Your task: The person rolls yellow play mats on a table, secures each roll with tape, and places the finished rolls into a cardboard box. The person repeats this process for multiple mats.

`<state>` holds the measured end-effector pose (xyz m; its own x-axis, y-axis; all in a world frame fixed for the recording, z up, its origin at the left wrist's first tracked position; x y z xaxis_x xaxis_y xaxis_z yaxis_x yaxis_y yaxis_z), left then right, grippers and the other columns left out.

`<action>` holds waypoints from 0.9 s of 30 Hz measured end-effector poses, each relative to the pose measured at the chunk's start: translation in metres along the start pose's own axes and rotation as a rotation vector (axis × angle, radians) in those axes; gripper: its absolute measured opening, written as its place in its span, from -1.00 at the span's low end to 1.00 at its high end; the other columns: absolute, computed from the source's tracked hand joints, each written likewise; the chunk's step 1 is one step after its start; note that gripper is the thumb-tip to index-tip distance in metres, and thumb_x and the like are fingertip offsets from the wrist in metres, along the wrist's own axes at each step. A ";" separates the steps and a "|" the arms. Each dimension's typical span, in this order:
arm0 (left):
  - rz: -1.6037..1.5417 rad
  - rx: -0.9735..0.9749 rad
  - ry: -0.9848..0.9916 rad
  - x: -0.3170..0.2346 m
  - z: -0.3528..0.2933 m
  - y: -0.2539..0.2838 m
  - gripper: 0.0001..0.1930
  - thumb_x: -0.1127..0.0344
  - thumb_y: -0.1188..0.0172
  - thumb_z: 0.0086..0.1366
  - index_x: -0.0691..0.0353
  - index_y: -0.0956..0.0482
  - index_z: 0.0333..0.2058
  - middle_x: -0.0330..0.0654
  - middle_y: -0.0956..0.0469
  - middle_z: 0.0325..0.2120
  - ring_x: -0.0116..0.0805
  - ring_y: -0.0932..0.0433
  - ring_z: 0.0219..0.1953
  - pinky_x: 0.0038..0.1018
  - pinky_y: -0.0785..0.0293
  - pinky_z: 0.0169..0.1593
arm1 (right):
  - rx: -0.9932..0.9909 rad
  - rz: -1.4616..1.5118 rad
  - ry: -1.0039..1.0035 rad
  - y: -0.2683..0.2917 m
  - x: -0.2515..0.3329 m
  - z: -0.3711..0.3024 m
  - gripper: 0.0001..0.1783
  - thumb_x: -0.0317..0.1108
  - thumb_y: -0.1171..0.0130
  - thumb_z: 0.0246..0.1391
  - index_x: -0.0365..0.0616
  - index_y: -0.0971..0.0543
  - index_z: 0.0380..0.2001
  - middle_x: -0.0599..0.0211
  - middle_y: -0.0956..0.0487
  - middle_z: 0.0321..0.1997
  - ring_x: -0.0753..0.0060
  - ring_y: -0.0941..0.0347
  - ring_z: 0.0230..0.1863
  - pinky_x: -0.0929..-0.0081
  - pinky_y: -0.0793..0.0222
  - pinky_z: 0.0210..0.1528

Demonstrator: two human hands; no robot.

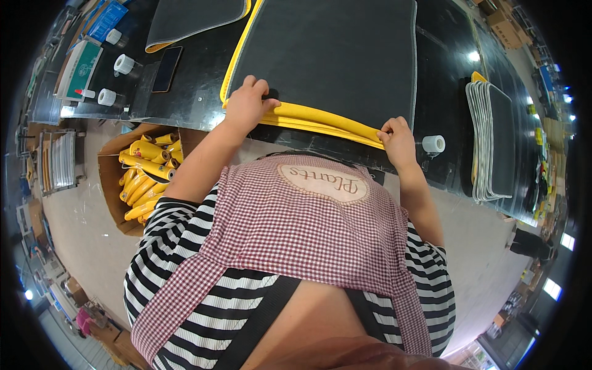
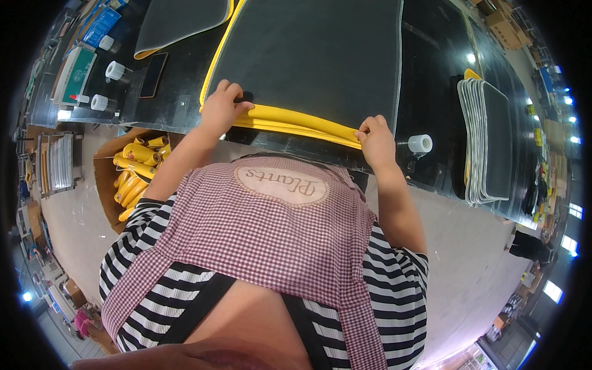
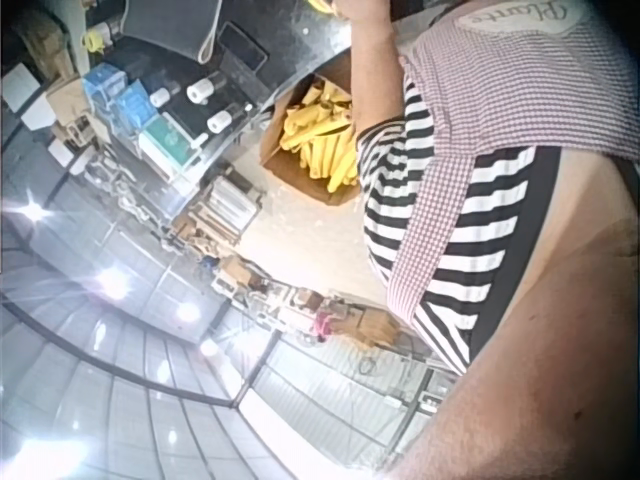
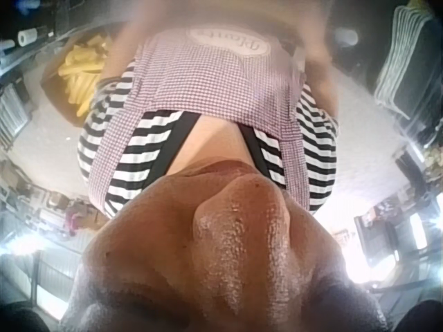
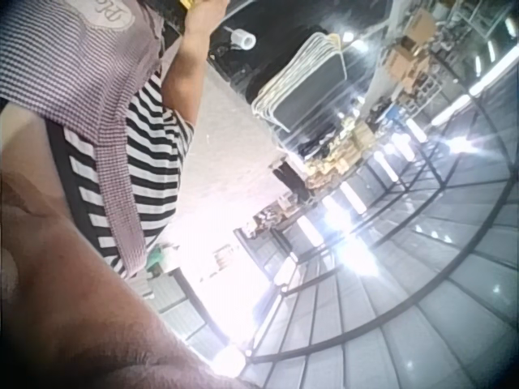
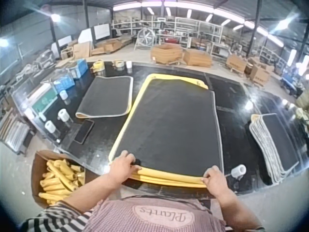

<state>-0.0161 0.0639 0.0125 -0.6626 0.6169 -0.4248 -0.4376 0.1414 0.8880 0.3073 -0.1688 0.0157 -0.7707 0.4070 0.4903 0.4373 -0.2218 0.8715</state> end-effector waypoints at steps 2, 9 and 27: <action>0.055 0.022 0.000 0.001 0.005 0.003 -0.58 -0.04 -0.50 0.13 0.18 -0.57 -0.39 -0.15 -0.56 -0.40 -0.05 -0.63 -0.31 -0.17 -0.55 -0.22 | 0.023 -0.031 -0.014 0.001 -0.005 0.003 -0.76 -0.31 -0.46 0.04 -0.15 -0.57 -0.43 0.24 -0.51 -0.27 0.06 -0.54 -0.26 0.19 -0.45 -0.20; 0.002 0.204 0.063 0.011 0.014 0.005 -0.57 -0.07 -0.49 0.14 0.18 -0.57 -0.41 -0.16 -0.54 -0.41 -0.06 -0.62 -0.32 -0.17 -0.53 -0.22 | -0.075 -0.071 0.084 -0.002 -0.010 -0.006 -0.77 -0.29 -0.46 0.01 -0.14 -0.59 -0.42 0.27 -0.52 -0.26 0.09 -0.52 -0.20 0.19 -0.44 -0.16; -0.071 0.069 -0.490 0.035 0.031 0.008 -0.73 0.06 -0.36 0.29 0.15 -0.68 -0.34 -0.15 -0.53 -0.39 -0.07 -0.55 -0.27 -0.21 -0.52 -0.15 | -0.017 -0.221 0.277 0.019 -0.012 0.016 -0.84 -0.36 -0.28 0.14 -0.14 -0.67 -0.22 0.23 -0.53 -0.25 0.13 -0.56 -0.07 0.21 -0.50 -0.07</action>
Point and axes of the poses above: each hand's wrist, its own z-axis towards the middle knuckle, its own y-axis out of the back of the hand, x = y × z, the point moved 2 cm from there along z, towards the middle knuckle
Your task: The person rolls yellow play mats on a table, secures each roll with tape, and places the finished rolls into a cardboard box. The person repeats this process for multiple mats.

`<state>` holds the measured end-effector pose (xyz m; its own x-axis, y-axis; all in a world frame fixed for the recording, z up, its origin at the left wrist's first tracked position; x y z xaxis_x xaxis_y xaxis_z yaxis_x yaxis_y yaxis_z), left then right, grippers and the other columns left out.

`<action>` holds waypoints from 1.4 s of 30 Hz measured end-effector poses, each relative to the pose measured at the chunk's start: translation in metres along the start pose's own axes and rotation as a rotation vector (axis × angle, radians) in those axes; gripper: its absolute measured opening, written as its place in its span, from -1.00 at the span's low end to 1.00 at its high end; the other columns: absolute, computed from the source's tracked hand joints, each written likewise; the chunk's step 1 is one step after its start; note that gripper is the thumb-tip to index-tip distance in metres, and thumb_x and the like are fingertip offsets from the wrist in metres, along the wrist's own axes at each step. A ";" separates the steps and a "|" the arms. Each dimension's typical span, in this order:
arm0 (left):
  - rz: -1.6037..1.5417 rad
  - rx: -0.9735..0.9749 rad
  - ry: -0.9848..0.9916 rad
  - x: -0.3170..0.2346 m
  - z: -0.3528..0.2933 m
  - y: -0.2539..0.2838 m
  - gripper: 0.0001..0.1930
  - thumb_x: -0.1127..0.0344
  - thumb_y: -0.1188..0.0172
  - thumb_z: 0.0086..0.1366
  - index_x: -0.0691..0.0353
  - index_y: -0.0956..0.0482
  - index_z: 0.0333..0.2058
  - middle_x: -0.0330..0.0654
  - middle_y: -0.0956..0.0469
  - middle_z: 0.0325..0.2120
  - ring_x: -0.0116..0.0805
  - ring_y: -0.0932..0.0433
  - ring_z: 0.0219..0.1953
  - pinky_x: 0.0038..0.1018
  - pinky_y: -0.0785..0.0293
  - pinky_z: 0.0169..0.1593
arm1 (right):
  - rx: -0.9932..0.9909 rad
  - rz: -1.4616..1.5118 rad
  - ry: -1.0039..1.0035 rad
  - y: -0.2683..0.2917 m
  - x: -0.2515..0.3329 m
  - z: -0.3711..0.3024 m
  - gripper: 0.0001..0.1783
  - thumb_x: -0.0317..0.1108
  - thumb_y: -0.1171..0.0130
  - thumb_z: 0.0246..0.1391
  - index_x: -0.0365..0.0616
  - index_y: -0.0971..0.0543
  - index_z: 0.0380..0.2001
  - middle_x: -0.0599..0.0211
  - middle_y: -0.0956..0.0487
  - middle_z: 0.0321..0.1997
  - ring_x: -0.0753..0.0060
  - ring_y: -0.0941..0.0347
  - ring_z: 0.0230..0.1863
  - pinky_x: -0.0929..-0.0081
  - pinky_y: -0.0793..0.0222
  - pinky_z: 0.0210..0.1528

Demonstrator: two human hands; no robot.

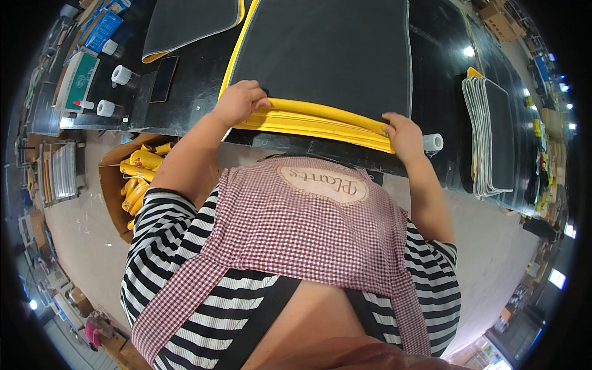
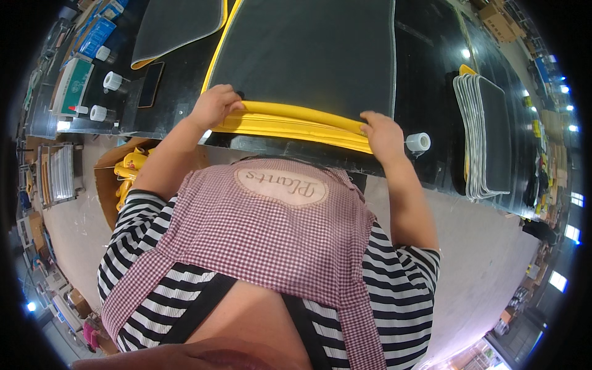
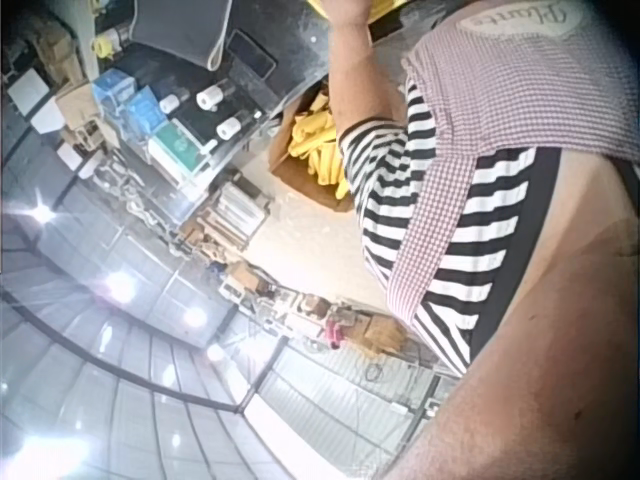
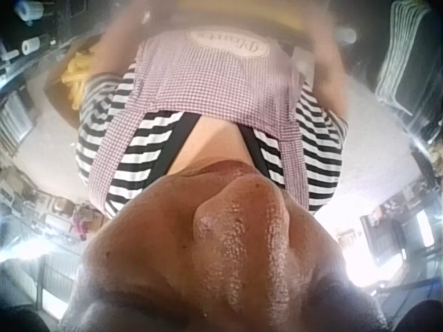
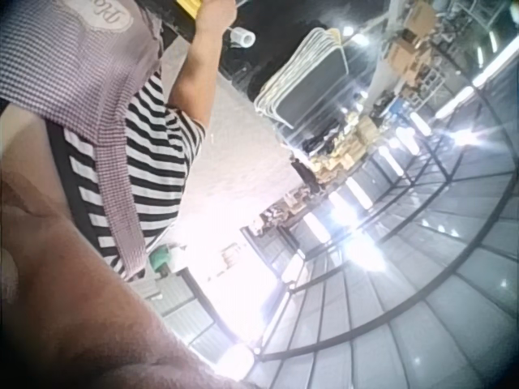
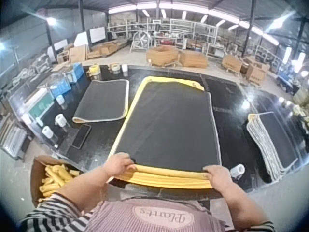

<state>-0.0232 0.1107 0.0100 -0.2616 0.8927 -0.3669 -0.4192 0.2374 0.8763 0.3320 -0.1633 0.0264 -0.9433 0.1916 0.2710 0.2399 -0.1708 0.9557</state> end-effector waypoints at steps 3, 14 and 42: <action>-0.035 0.089 0.161 -0.003 0.028 0.007 -0.76 0.09 -0.33 0.31 0.14 -0.67 -0.39 -0.17 -0.55 -0.37 -0.08 -0.58 -0.22 -0.18 -0.54 -0.07 | 0.032 0.000 -0.075 0.005 0.003 0.021 -0.91 -0.37 -0.20 0.17 -0.11 -0.64 -0.28 0.21 -0.53 -0.24 0.11 -0.56 -0.06 0.21 -0.50 -0.05; 0.260 0.057 0.181 -0.065 -0.032 -0.032 -0.37 0.15 -0.20 0.39 0.15 -0.35 0.39 0.36 -0.26 0.36 0.35 -0.26 0.42 0.21 -0.09 0.44 | 0.007 -0.177 -0.066 -0.047 0.045 -0.048 -0.05 0.03 -0.35 0.16 0.02 -0.24 0.54 -0.38 -0.13 0.55 -0.41 -0.01 0.58 -0.16 0.11 0.59; 0.332 -0.170 0.104 0.012 0.119 -0.049 -0.50 0.08 -0.33 0.34 0.08 -0.52 0.20 -0.10 -0.49 0.20 -0.03 -0.44 0.27 0.04 -0.32 0.28 | -0.051 -0.132 -0.086 -0.041 -0.009 0.114 -0.15 0.08 -0.19 0.33 -0.09 -0.21 0.52 0.12 -0.14 0.64 0.12 0.14 0.70 -0.01 0.39 0.68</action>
Point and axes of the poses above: each hand's wrist, its own z-axis towards the middle knuckle, its own y-axis out of the back of the hand, x = y × z, the point moved 2 cm from there along z, towards the middle knuckle
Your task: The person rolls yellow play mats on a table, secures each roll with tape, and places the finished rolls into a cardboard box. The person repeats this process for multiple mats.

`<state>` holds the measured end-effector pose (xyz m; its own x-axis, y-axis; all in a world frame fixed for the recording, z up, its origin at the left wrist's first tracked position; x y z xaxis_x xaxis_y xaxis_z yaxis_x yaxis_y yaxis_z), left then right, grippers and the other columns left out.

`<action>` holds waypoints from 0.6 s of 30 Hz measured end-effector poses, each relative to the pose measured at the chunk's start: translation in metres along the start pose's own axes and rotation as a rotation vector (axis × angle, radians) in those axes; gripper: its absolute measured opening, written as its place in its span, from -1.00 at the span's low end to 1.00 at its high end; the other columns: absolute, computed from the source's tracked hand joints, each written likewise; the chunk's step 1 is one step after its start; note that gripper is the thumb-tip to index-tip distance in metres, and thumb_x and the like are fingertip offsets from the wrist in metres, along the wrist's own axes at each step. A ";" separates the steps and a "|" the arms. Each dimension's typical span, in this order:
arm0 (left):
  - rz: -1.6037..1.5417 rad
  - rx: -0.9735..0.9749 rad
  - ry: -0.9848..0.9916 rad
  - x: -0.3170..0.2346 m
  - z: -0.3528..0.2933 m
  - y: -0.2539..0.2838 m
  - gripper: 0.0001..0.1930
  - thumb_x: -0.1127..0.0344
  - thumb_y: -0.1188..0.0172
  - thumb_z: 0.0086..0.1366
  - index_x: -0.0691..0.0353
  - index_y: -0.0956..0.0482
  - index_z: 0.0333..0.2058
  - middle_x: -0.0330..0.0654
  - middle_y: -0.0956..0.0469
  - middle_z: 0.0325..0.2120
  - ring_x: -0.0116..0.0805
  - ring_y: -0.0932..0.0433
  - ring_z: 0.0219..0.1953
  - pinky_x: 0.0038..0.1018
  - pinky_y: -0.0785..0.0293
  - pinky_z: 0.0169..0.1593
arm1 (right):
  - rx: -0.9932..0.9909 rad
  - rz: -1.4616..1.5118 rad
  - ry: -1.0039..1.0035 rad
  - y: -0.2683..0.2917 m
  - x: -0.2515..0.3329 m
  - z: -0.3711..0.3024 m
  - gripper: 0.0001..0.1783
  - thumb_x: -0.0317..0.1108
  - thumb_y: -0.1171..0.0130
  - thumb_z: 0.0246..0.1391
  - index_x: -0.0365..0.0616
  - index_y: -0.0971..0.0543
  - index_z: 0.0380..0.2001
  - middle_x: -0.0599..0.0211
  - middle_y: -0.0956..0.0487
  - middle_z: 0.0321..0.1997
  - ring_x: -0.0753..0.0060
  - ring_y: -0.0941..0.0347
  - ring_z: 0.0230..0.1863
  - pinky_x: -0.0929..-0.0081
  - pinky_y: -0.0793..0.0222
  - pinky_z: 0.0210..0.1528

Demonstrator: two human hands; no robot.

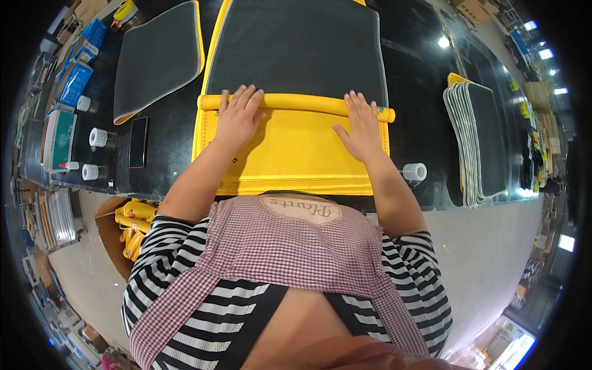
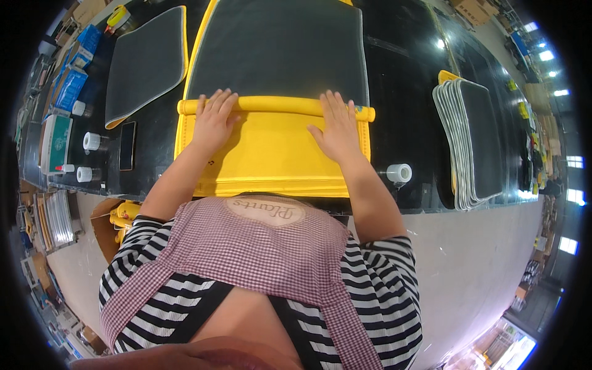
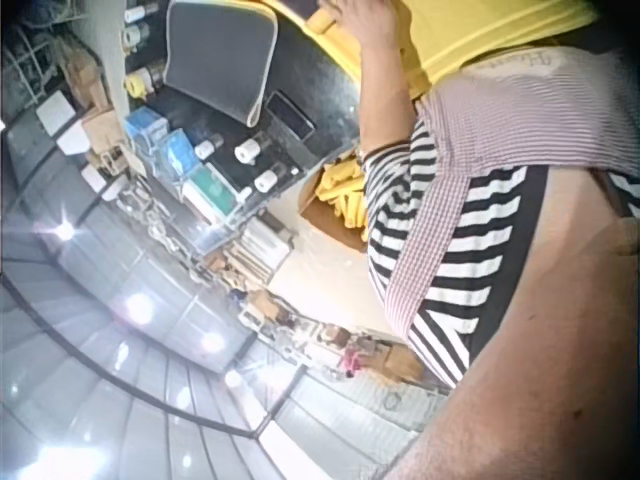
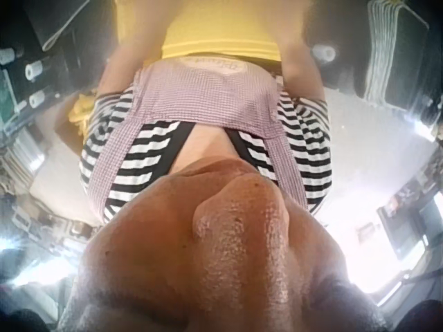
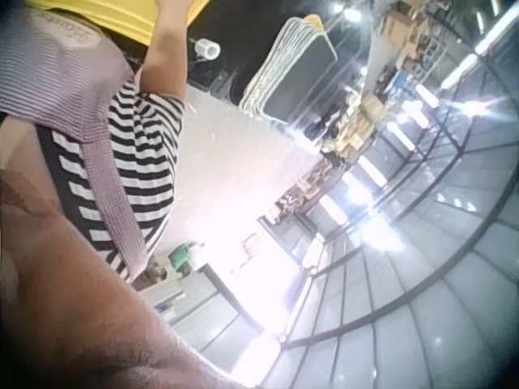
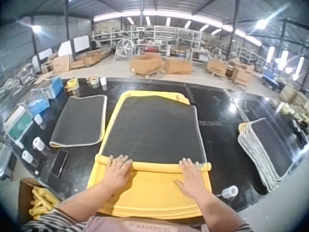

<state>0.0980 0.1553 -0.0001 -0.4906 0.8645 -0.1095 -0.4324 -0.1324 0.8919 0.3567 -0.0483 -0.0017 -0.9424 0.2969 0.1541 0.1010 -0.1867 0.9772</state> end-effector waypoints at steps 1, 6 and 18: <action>0.094 0.000 -0.024 -0.004 0.004 0.005 -0.40 0.04 -0.35 0.33 0.08 -0.47 0.28 -0.08 -0.43 0.31 -0.02 -0.36 0.38 0.13 -0.21 0.36 | 0.004 -0.018 0.003 -0.001 -0.005 0.012 -0.14 0.12 -0.19 0.33 -0.08 -0.22 0.52 0.12 -0.15 0.64 0.11 0.15 0.70 0.00 0.39 0.68; 0.007 0.330 0.084 0.019 0.069 -0.001 -0.25 -0.04 -0.41 0.28 0.07 -0.37 0.36 0.00 -0.32 0.33 0.00 -0.20 0.43 0.03 -0.12 0.43 | 0.045 -0.048 -0.096 0.017 -0.009 0.079 -0.13 0.19 -0.29 0.23 -0.06 -0.34 0.44 0.15 -0.31 0.51 0.08 -0.11 0.57 0.05 0.08 0.59; -0.083 0.364 -0.135 0.022 0.026 0.019 -0.61 0.07 -0.40 0.23 0.10 -0.53 -0.07 -0.07 -0.49 -0.12 0.07 -0.48 -0.01 -0.10 -0.44 0.07 | -0.008 0.088 0.148 0.019 0.001 0.028 -0.50 -0.02 -0.42 0.10 -0.14 -0.61 -0.04 0.17 -0.53 -0.08 0.03 -0.43 0.07 0.14 -0.36 0.15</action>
<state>0.0990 0.1841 0.0256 -0.3509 0.9242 -0.1509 -0.1579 0.1005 0.9823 0.3660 -0.0254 0.0207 -0.9668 0.1377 0.2152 0.1833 -0.2132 0.9597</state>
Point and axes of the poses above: each hand's wrist, its own z-axis towards the middle knuckle, its own y-axis out of the back of the hand, x = y × z, the point moved 2 cm from there along z, towards the middle knuckle
